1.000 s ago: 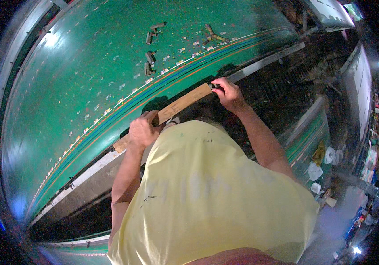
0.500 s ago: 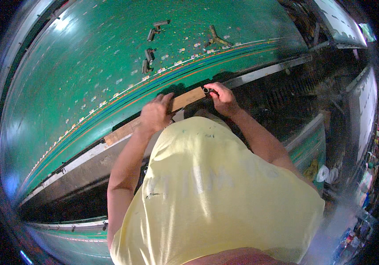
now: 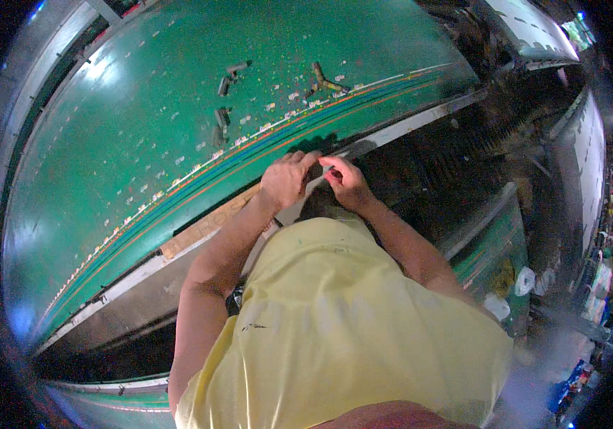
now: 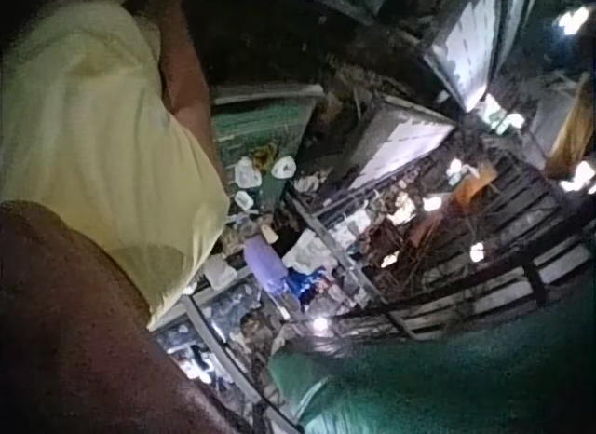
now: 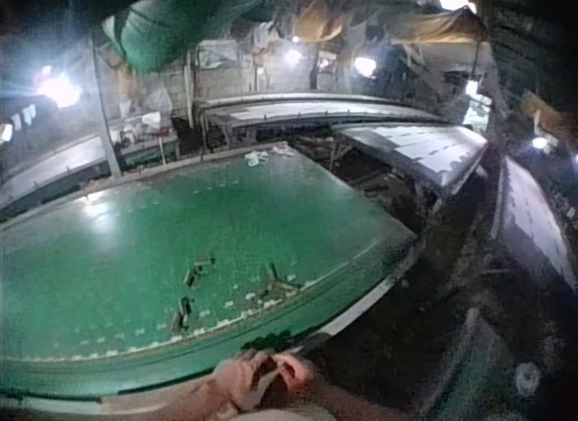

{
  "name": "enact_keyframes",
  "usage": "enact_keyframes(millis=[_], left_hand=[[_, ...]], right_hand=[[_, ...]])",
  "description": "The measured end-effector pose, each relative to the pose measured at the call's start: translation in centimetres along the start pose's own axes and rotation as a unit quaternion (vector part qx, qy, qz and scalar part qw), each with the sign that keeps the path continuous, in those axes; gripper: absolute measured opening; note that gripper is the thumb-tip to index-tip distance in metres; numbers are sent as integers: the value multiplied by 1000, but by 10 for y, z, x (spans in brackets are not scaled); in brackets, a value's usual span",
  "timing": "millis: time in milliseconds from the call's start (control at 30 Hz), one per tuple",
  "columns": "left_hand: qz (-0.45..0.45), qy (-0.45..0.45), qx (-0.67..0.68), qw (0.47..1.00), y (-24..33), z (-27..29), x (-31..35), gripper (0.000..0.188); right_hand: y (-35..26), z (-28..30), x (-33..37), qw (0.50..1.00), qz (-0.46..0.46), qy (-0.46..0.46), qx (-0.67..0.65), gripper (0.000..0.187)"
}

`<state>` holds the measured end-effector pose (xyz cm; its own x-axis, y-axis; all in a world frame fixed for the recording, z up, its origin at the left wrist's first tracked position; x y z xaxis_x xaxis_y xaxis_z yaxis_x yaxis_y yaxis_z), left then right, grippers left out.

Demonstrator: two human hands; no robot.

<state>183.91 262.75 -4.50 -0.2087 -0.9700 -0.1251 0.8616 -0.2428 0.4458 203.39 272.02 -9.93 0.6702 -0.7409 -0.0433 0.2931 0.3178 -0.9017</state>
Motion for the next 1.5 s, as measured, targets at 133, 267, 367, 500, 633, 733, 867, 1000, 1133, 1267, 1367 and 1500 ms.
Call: enact_keyframes(millis=[133,267,367,500,633,733,867,1000,1133,1267,1367,1500], left_hand=[[-10,-7,-13,1000,-10,-13,2,53],[4,-44,-38,998,-3,-6,-3,55],[12,-41,-36,998,1,-2,-4,48],[-10,4,-38,999,-6,-11,-3,35],[-1,-10,-34,999,-4,-6,-2,34],[-1,-19,-37,999,-9,-16,-4,32],[-17,-16,-27,999,-10,-16,-4,35],[-5,-9,-7,1000,-7,-12,-6,37],[-7,-1,-26,1000,-9,-15,-9,35],[-14,23,-19,999,-11,-12,-9,35],[-7,9,-27,1000,-10,-11,-12,33],[-6,5,-35,999,-17,-22,-6,26]], right_hand=[[4,20,-7,993,46,77,77,28],[11,51,-31,970,50,105,212,31],[12,68,-60,921,50,85,376,43],[40,96,-125,865,-37,56,498,53],[47,131,-187,840,-182,-21,510,59],[62,143,-223,831,-210,-44,513,65],[70,141,-255,829,-224,-67,508,74],[72,141,-265,828,-226,-90,505,80],[81,144,-263,848,-220,-76,476,86],[78,141,-267,850,-229,-65,469,87],[94,144,-262,852,-225,-43,470,82],[61,138,-262,886,-141,-2,441,67]])
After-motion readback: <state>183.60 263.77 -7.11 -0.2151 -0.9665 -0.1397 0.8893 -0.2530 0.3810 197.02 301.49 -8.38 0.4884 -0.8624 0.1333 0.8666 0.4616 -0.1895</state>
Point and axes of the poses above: each hand's wrist, its own x-axis away from the middle knuckle, its own z-axis out of the back of the hand, y = z × x, the point moved 2 cm from there along -x, towards the middle knuckle, and after that the axes turned 10 degrees about -z, right-handed, at the moved point
